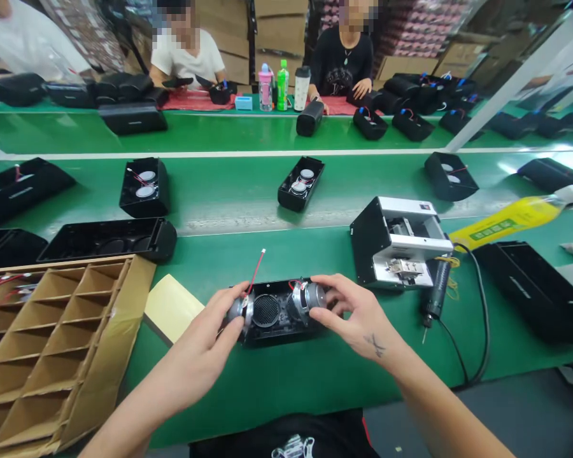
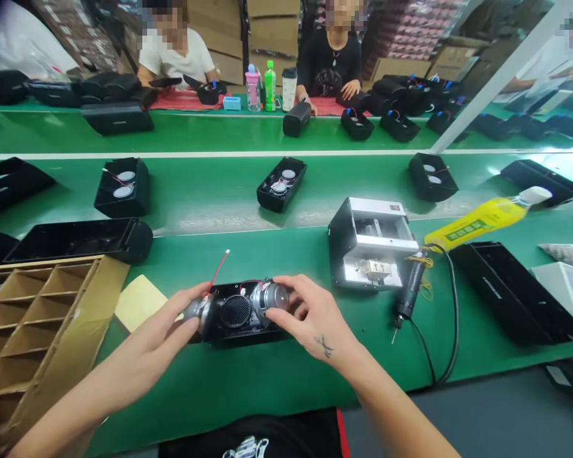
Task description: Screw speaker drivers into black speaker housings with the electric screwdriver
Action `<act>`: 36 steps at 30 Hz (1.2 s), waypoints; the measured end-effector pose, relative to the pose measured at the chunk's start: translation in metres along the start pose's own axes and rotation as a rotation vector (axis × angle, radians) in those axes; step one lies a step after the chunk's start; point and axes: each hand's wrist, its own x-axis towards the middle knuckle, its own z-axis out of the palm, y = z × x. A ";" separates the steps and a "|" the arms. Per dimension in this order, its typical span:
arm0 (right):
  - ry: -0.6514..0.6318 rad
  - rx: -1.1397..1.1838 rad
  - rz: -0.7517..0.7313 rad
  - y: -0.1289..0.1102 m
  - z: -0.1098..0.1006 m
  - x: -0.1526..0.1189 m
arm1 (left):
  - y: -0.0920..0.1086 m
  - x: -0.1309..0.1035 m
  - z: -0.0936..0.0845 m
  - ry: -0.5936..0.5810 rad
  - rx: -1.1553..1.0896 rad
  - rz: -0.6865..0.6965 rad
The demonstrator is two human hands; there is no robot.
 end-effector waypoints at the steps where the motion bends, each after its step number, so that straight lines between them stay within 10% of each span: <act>1: 0.004 -0.067 -0.064 0.001 0.001 0.000 | 0.000 0.004 0.004 0.031 0.117 0.077; 10: -0.016 -0.535 -0.412 0.018 0.003 -0.003 | -0.012 0.022 0.026 -0.016 0.464 0.361; 23: -0.336 -0.839 -0.459 0.014 0.000 0.031 | -0.015 0.039 0.031 -0.131 0.715 0.382; 36: -0.336 -0.918 -0.519 0.013 -0.005 0.029 | -0.005 0.041 0.024 -0.146 1.004 0.472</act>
